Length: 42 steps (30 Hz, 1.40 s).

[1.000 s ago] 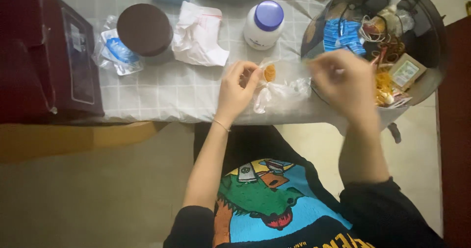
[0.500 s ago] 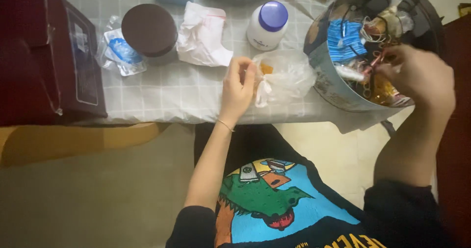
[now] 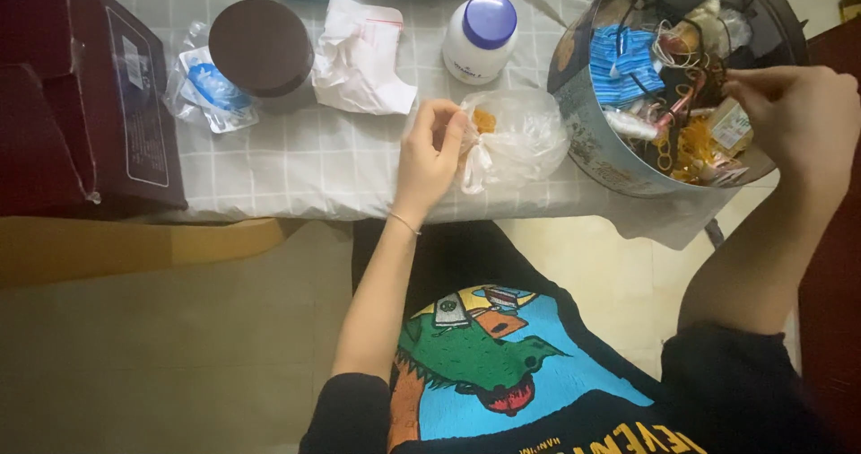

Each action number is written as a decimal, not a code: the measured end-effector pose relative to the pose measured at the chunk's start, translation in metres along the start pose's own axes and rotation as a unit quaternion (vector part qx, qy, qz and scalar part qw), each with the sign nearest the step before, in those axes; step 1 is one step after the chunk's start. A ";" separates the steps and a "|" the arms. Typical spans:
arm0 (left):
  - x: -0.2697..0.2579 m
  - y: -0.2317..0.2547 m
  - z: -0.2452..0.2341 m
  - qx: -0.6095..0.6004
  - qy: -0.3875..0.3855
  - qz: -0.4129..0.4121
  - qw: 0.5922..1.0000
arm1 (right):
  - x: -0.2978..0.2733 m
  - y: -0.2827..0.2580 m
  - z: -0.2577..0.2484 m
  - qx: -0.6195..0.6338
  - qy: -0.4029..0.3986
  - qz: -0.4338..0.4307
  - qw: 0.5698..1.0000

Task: Organizing and sorting various small household items from a round container onto a table.

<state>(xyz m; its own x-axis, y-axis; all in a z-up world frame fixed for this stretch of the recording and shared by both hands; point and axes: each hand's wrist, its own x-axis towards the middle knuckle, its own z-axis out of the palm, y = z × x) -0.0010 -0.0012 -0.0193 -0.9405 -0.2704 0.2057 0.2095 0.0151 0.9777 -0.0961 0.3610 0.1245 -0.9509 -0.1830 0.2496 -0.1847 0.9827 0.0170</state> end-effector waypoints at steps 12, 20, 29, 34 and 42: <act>-0.001 -0.001 -0.004 -0.002 -0.022 -0.025 0.999 | -0.019 -0.188 0.010 0.230 -0.019 -0.266 0.936; 0.002 -0.004 -0.009 -0.043 -0.006 0.022 0.999 | -0.019 -0.138 0.014 0.270 0.016 -0.216 0.938; 0.004 0.017 -0.004 -0.004 -0.068 0.002 0.998 | -0.005 0.025 0.038 0.047 -0.053 0.018 0.997; 0.009 0.020 0.003 0.022 -0.073 -0.014 0.997 | -0.013 0.051 0.060 0.090 -0.095 0.086 0.988; 0.020 0.010 0.010 0.046 -0.095 -0.004 0.994 | -0.021 0.056 0.062 0.163 -0.044 0.025 0.985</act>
<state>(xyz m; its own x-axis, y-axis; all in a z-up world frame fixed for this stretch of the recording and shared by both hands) -0.0210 0.0031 -0.0053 -0.9775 -0.0839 0.1935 0.1846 0.1036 0.9773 -0.1015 0.4177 0.0602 -0.9760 -0.1508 0.1571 -0.1936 0.9311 -0.3091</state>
